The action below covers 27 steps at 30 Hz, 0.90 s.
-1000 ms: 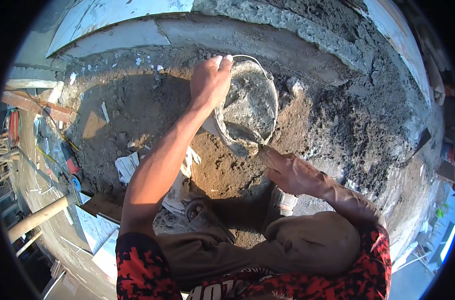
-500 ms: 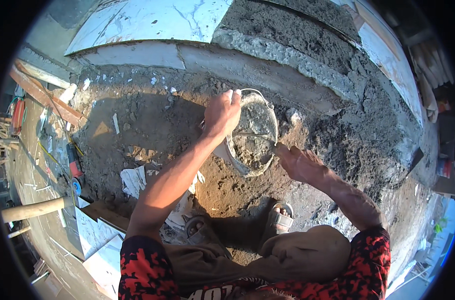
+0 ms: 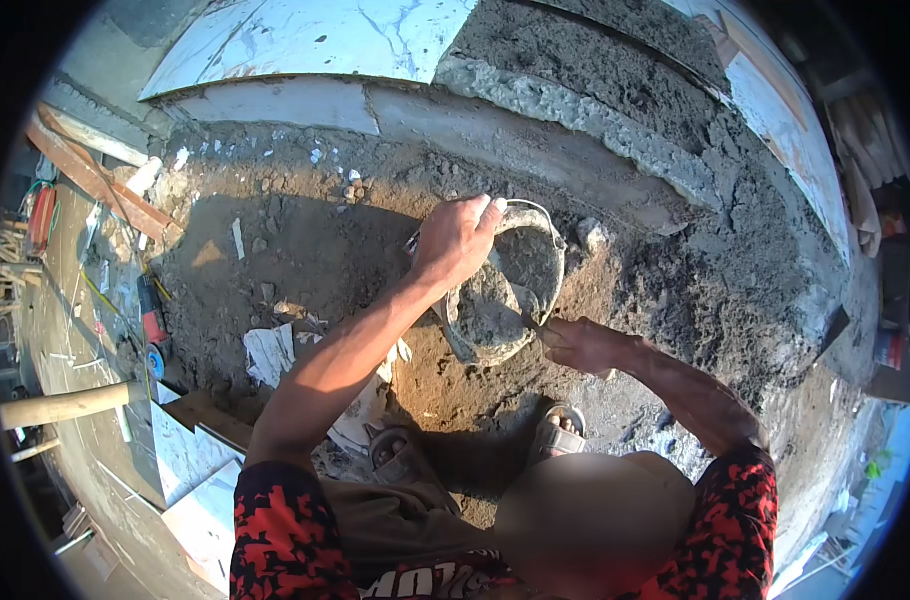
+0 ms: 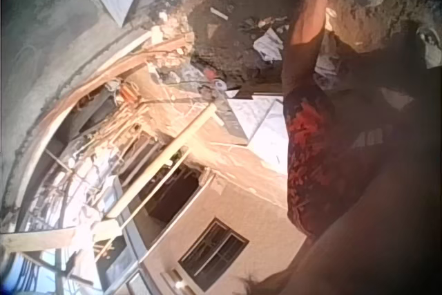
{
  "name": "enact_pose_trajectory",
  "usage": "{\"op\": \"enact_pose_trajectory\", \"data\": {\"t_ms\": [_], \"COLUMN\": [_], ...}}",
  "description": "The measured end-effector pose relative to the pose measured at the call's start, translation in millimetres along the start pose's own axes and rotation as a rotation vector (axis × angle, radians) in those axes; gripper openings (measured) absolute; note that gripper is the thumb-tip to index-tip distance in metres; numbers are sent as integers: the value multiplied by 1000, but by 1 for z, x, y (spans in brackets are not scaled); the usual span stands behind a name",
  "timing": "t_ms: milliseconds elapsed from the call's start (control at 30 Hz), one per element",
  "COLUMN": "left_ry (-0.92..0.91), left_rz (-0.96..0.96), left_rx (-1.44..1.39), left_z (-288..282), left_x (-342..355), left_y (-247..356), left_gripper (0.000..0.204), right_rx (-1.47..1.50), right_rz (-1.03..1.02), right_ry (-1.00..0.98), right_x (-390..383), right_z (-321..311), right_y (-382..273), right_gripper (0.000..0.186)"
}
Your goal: The person applies cement to a surface using a trowel and then positions a large tile onto the prepared area.
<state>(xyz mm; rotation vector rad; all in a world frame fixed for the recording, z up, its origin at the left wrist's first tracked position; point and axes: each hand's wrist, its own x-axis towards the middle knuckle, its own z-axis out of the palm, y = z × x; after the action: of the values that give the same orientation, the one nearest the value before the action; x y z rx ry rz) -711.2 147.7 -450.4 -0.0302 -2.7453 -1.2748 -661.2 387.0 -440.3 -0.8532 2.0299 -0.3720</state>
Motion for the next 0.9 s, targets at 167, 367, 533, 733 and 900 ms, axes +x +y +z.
{"op": "enact_pose_trajectory", "data": {"t_ms": [167, 367, 533, 733, 900], "left_ry": [-107, -51, 31, 31, -124], "left_rz": [-51, -184, -186, -164, -248], "left_rx": [13, -36, -30, -84, -76], "left_z": [-10, -23, -27, -36, -40], "left_x": [10, 27, 27, 30, 29], "left_y": [-2, -26, -45, -59, -54], "left_gripper": [64, 57, 61, 57, 53], "right_rx": [544, 855, 800, 850, 766], "right_rz": [75, 35, 25, 62, 48], "right_ry": [-7, -26, -17, -11, 257], "right_x": [21, 7, -21, -68, -87], "right_z": [31, 12, -22, -91, -166], "right_y": [21, 18, 9, -14, -22], "right_gripper": [32, 36, 36, 38, 46]}}
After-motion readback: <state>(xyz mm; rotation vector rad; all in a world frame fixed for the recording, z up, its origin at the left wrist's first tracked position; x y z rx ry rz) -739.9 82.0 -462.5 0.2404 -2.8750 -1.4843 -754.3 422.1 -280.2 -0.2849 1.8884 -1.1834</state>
